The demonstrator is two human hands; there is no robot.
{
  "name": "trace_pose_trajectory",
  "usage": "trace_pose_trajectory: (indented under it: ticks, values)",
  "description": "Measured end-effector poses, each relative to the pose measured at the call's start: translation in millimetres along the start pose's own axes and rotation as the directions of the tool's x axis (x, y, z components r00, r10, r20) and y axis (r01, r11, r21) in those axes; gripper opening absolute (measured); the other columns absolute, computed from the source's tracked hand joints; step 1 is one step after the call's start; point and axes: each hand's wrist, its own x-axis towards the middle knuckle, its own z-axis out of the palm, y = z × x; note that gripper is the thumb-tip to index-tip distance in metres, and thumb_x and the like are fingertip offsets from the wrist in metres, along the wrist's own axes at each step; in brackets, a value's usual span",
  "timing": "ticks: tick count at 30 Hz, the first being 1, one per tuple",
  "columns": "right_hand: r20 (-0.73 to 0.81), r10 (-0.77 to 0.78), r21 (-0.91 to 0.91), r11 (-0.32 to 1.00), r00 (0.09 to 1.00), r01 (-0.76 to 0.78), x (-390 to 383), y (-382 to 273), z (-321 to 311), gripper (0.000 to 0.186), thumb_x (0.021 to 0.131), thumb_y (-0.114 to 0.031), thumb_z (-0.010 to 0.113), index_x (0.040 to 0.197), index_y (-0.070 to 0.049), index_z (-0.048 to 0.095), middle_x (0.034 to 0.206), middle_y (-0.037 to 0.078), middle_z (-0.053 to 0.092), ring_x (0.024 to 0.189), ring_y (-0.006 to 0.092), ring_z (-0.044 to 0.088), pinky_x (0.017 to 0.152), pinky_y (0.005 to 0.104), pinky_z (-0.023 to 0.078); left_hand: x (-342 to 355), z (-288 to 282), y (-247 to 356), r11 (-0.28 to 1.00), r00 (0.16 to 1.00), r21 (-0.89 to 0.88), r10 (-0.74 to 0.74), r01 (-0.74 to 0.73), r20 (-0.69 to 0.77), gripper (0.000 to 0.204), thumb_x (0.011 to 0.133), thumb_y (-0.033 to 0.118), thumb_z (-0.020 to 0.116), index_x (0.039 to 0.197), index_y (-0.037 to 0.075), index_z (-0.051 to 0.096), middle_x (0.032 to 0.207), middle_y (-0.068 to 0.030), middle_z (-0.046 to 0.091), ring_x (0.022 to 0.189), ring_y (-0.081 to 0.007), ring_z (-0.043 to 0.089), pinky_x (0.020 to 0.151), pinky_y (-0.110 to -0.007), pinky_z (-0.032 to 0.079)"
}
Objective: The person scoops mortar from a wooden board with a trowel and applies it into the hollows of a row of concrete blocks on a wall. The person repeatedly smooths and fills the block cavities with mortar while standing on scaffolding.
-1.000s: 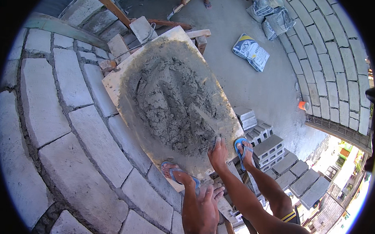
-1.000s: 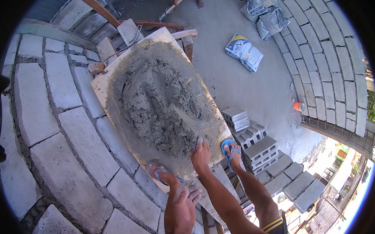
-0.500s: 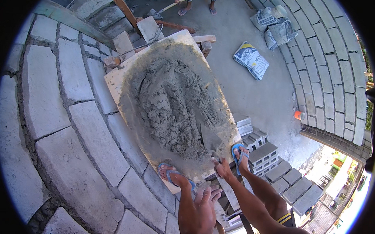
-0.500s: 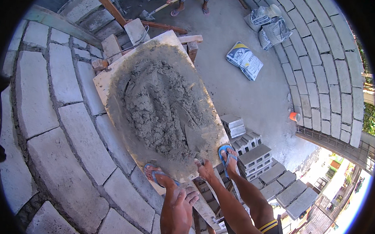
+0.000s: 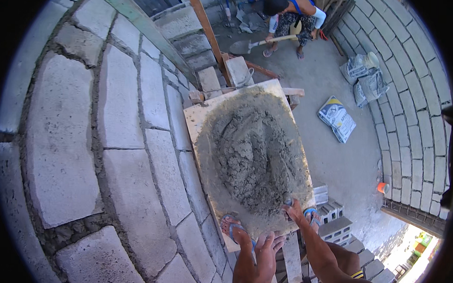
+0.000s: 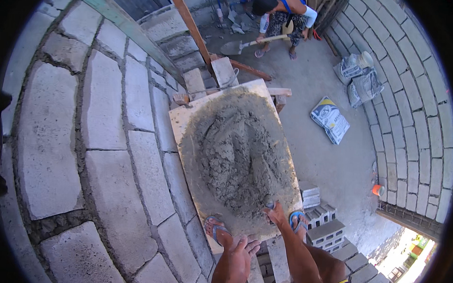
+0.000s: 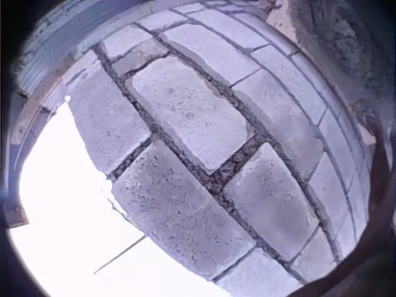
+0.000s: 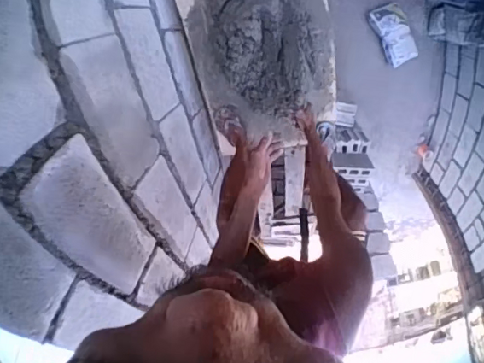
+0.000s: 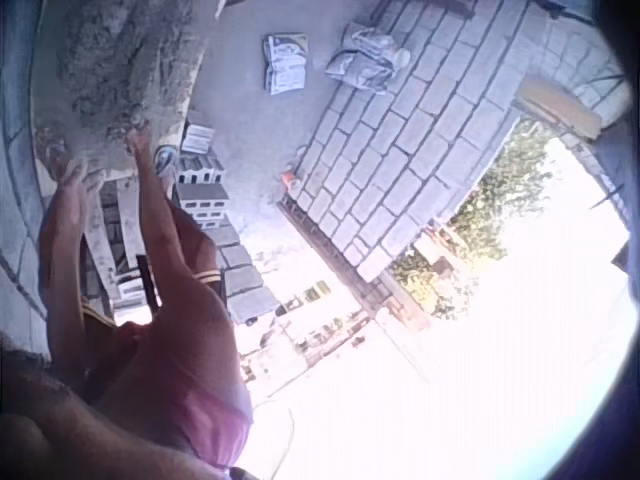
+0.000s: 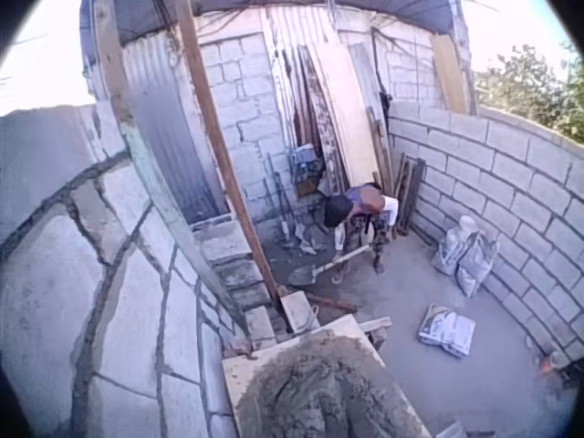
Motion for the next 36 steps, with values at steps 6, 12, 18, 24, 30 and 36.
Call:
trace_pose_trajectory:
  ticks: [6,12,18,24,30,36]
  values:
    - [0.195,-0.186,-0.113,0.971,0.963,0.210,-171,-113,-38,0.024,0.081,-0.013,0.060,0.103,-0.004,0.056,0.076,0.008,0.055,0.060,0.0171,0.054,0.052,0.0340,0.046,59,-12,24,0.969,0.975,-0.118,0.211,-0.218,-0.069,0.035,0.096,0.028,0.065,0.126,0.009,0.060,0.112,-0.0106,0.070,0.094,-0.0285,0.072,0.084,-0.042,0.053]
    - [0.237,0.048,-0.379,0.924,0.970,0.047,-325,-241,-37,0.050,0.086,-0.032,0.061,0.131,-0.014,0.048,0.125,0.019,0.038,0.105,0.0199,0.050,0.085,0.0396,0.046,-6,-89,52,0.898,0.909,-0.173,0.374,-0.405,-0.183,0.038,0.098,0.024,0.060,0.129,0.002,0.055,0.110,-0.0151,0.071,0.092,-0.0300,0.073,0.075,-0.036,0.057]
    - [0.557,-0.078,0.102,0.994,0.827,0.025,-496,-404,75,0.032,0.082,-0.017,0.055,0.110,-0.003,0.053,0.075,0.008,0.056,0.055,0.0191,0.054,0.050,0.0361,0.047,-110,-207,22,0.844,0.770,0.156,0.533,-0.514,-0.350,0.031,0.088,0.028,0.070,0.101,0.000,0.070,0.087,-0.0115,0.072,0.076,-0.0247,0.073,0.066,-0.036,0.058]
    - [0.666,-0.312,0.268,0.948,0.678,0.173,-584,-544,224,0.032,0.084,-0.020,0.051,0.113,-0.006,0.050,0.077,0.010,0.055,0.055,0.0203,0.053,0.049,0.0383,0.047,-164,-230,130,0.842,0.766,0.150,0.535,-0.518,-0.357,0.034,0.089,0.031,0.070,0.106,0.002,0.064,0.095,-0.0118,0.067,0.084,-0.0259,0.068,0.072,-0.038,0.054]
    - [0.487,-0.518,0.279,0.855,0.703,0.436,-611,-662,371,0.017,0.093,-0.019,0.051,0.101,-0.005,0.048,0.073,0.009,0.057,0.050,0.0181,0.055,0.042,0.0350,0.046,-258,-217,261,0.750,0.721,0.145,0.661,-0.645,-0.209,0.038,0.089,0.034,0.069,0.110,0.004,0.057,0.102,-0.0122,0.063,0.093,-0.0272,0.064,0.078,-0.040,0.051]
    - [0.416,-0.548,-0.067,0.777,0.726,0.626,-656,-671,436,0.027,0.095,-0.015,0.056,0.099,0.008,0.041,0.070,0.010,0.053,0.053,0.0203,0.061,0.041,0.0393,0.056,-343,-208,335,0.674,0.680,0.166,0.733,-0.720,-0.030,0.044,0.090,0.037,0.068,0.115,0.007,0.051,0.110,-0.0126,0.059,0.101,-0.0284,0.059,0.085,-0.042,0.047]
